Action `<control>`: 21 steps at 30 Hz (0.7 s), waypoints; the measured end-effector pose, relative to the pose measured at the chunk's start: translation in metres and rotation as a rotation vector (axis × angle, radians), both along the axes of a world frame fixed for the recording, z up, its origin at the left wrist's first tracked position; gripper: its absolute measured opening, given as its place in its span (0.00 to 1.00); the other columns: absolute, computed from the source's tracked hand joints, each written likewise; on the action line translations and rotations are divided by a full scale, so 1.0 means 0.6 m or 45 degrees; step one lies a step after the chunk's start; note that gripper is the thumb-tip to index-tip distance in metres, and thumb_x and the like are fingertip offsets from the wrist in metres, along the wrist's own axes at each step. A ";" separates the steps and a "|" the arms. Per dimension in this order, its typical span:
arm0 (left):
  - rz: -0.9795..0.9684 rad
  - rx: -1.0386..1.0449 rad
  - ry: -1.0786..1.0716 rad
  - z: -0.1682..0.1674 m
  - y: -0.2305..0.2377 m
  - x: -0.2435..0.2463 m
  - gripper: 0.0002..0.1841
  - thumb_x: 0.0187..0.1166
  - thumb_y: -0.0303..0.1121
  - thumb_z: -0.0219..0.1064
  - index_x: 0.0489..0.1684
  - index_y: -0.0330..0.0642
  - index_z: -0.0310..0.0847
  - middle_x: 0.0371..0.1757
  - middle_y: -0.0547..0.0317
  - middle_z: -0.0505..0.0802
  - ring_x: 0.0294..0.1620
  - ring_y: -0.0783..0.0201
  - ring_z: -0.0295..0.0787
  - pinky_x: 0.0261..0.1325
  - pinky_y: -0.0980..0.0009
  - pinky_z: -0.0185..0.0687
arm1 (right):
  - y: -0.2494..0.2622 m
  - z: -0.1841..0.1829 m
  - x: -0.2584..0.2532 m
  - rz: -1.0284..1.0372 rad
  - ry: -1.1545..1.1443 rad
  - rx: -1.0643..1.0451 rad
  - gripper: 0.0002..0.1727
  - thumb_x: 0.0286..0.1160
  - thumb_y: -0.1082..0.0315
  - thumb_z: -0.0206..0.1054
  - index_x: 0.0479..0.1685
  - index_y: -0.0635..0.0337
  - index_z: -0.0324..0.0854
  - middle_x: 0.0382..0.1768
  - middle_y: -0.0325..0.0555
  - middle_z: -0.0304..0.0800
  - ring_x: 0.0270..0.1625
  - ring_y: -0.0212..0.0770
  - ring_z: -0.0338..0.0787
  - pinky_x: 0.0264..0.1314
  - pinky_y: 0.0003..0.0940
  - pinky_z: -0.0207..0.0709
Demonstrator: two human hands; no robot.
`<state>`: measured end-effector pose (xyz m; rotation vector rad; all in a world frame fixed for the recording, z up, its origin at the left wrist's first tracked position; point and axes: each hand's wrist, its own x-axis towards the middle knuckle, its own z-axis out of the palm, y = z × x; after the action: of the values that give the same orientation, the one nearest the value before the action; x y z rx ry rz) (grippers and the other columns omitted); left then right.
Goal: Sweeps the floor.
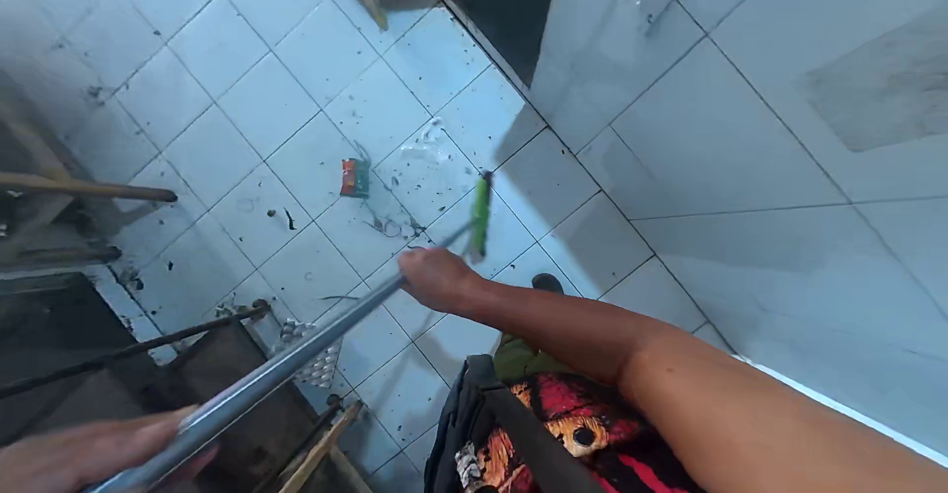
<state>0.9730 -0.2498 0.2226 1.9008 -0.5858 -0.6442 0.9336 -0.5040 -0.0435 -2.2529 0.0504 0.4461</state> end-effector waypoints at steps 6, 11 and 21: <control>-0.091 0.031 -0.055 -0.142 -0.012 0.039 0.13 0.80 0.39 0.71 0.53 0.40 0.90 0.50 0.52 0.96 0.42 0.56 0.96 0.46 0.60 0.97 | 0.059 -0.131 -0.035 0.127 0.401 0.048 0.20 0.85 0.53 0.64 0.58 0.62 0.84 0.53 0.58 0.91 0.57 0.59 0.91 0.61 0.63 0.83; 0.373 -0.019 -0.336 -0.140 0.002 0.048 0.15 0.81 0.46 0.69 0.52 0.44 0.86 0.46 0.58 0.96 0.35 0.60 0.95 0.38 0.63 0.96 | 0.087 -0.129 0.113 0.082 0.093 -0.114 0.14 0.78 0.56 0.71 0.53 0.54 0.87 0.50 0.51 0.93 0.55 0.56 0.92 0.55 0.63 0.86; 0.638 -0.262 -0.761 -0.062 -0.071 0.130 0.46 0.81 0.61 0.59 0.88 0.32 0.54 0.84 0.46 0.74 0.78 0.61 0.77 0.72 0.62 0.82 | 0.076 0.310 0.292 0.299 -0.871 0.627 0.14 0.87 0.60 0.62 0.43 0.64 0.80 0.27 0.40 0.82 0.27 0.32 0.82 0.32 0.33 0.81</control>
<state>1.0513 -0.2923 0.1852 1.9297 -0.4854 0.3098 1.1091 -0.4582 0.1427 -1.8152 -0.6136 -0.1984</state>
